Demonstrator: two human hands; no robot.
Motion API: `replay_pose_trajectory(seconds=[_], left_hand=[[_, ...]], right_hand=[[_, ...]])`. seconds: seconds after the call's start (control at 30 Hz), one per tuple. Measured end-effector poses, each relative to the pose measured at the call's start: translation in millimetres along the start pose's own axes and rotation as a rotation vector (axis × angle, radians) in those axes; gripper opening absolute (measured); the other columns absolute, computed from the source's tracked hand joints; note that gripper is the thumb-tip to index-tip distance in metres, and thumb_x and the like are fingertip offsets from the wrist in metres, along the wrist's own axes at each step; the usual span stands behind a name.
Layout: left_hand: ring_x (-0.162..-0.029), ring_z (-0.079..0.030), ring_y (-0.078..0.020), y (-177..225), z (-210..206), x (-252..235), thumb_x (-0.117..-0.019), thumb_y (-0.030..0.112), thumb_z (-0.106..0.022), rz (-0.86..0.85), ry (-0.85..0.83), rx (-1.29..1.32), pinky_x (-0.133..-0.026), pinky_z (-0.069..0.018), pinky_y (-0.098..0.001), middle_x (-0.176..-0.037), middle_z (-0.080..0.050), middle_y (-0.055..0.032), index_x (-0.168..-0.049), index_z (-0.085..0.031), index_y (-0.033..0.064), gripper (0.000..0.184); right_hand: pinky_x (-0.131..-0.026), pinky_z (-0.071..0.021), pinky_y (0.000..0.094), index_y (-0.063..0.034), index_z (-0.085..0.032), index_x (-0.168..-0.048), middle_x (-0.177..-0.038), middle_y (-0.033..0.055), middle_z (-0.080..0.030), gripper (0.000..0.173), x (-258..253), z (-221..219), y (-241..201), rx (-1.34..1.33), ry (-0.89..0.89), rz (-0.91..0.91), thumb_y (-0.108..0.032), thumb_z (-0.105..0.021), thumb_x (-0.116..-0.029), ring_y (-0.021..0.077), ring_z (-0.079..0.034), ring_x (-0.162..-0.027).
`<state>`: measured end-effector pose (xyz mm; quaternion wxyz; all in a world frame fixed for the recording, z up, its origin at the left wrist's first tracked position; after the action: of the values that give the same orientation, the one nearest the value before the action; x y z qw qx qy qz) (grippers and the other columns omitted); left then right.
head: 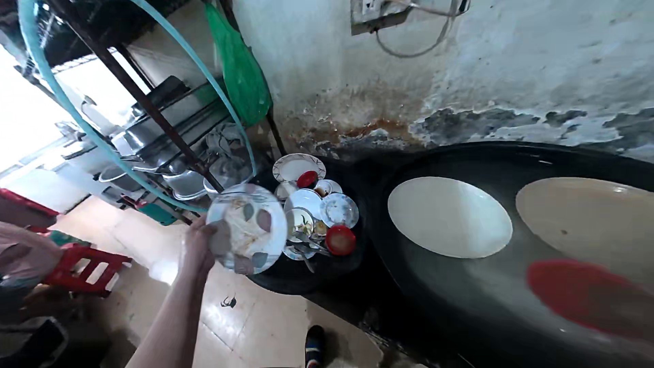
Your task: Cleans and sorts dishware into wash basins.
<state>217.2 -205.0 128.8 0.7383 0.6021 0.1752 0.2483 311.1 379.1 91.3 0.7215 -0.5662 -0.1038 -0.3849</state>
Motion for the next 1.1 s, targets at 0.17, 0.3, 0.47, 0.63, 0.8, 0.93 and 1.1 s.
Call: replay_pose_trajectory(seconds=[0.17, 0.3, 0.47, 0.63, 0.8, 0.93, 1.1], left_hand=[[-0.09, -0.067, -0.0217, -39, -100, -37, -0.1032, 0.006, -0.054, 0.084, -0.498, -0.174, -0.079, -0.0566, -0.0427, -0.11, -0.069, -0.0145, -0.135, -0.06, 0.0059, 0.033], [-0.123, -0.06, -0.0308, -52, -174, -58, -0.1014, 0.005, -0.058, 0.035, -0.821, -0.407, -0.104, -0.0474, -0.0528, -0.135, -0.062, -0.0193, -0.139, -0.06, 0.0043, 0.038], [-0.126, -0.057, -0.0382, -55, -238, -65, -0.1033, 0.018, -0.061, -0.128, -1.105, -0.789, -0.107, -0.0431, -0.0575, -0.134, -0.061, -0.0241, -0.134, -0.063, 0.0002, 0.035], [-0.124, -0.059, -0.0414, -48, -263, -81, -0.1038, 0.023, -0.061, -0.297, -1.19, -0.949, -0.107, -0.044, -0.0582, -0.129, -0.063, -0.0282, -0.129, -0.062, -0.0066, 0.038], [-0.131, -0.055, -0.0374, -78, -228, -136, -0.1064, 0.024, -0.056, -0.003, -1.087, -0.722, -0.11, -0.0411, -0.0586, -0.142, -0.057, -0.0231, -0.145, -0.055, 0.0043, 0.043], [-0.114, -0.063, -0.0314, -111, -202, -151, -0.107, 0.024, -0.055, 0.216, -0.948, -0.44, -0.098, -0.0501, -0.053, -0.13, -0.062, -0.0213, -0.144, -0.053, 0.0068, 0.041], [-0.116, -0.062, -0.0289, -125, -203, -133, -0.1062, 0.024, -0.056, 0.267, -0.83, -0.118, -0.099, -0.0506, -0.0514, -0.132, -0.063, -0.0181, -0.145, -0.053, 0.0086, 0.042]], right_hand=[[-0.054, -0.0549, 0.0298, -0.0106, -0.042, -0.144, -0.099, 0.011, -0.06, 0.042, -64, -53, -21, -0.135, -0.126, 0.188, 0.0, -0.04, -0.1031, 0.0157, -0.065, -0.07], [-0.065, -0.0571, 0.0396, -0.0124, -0.045, -0.145, -0.112, 0.0159, -0.061, 0.048, -58, -147, -82, -0.184, -0.172, 0.183, 0.002, -0.044, -0.0994, 0.0245, -0.066, -0.082], [-0.066, -0.0575, 0.0432, -0.0123, -0.048, -0.145, -0.115, 0.0189, -0.063, 0.049, -61, -273, -140, -0.128, -0.286, 0.258, 0.003, -0.045, -0.098, 0.028, -0.067, -0.083], [-0.084, -0.056, 0.0525, -0.0161, -0.043, -0.152, -0.134, 0.022, -0.058, 0.056, -79, -347, -164, 0.037, -0.26, 0.268, 0.003, -0.047, -0.0993, 0.035, -0.065, -0.108], [-0.075, -0.0583, 0.0481, -0.0143, -0.041, -0.151, -0.132, 0.0236, -0.058, 0.051, -109, -349, -152, 0.0, -0.182, 0.226, 0.001, -0.045, -0.1022, 0.0346, -0.068, -0.097], [-0.083, -0.0561, 0.057, -0.0116, -0.047, -0.149, -0.133, 0.0264, -0.059, 0.051, -116, -358, -150, 0.17, -0.098, 0.35, 0.0, -0.053, -0.0998, 0.0399, -0.067, -0.104], [-0.109, -0.044, 0.0605, -0.0085, -0.054, -0.147, -0.148, 0.0257, -0.049, 0.048, -77, -386, -185, 0.421, -0.051, 0.797, -0.003, -0.058, -0.0989, 0.0445, -0.049, -0.136]])
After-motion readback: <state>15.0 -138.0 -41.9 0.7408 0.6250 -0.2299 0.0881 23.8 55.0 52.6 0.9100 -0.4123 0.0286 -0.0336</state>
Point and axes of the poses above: each hand's wrist, its own x-axis away from the middle knuckle, its own z-axis out of the back of the hand, y = z × x, the point moved 7 cm from there along -x, towards the middle knuckle
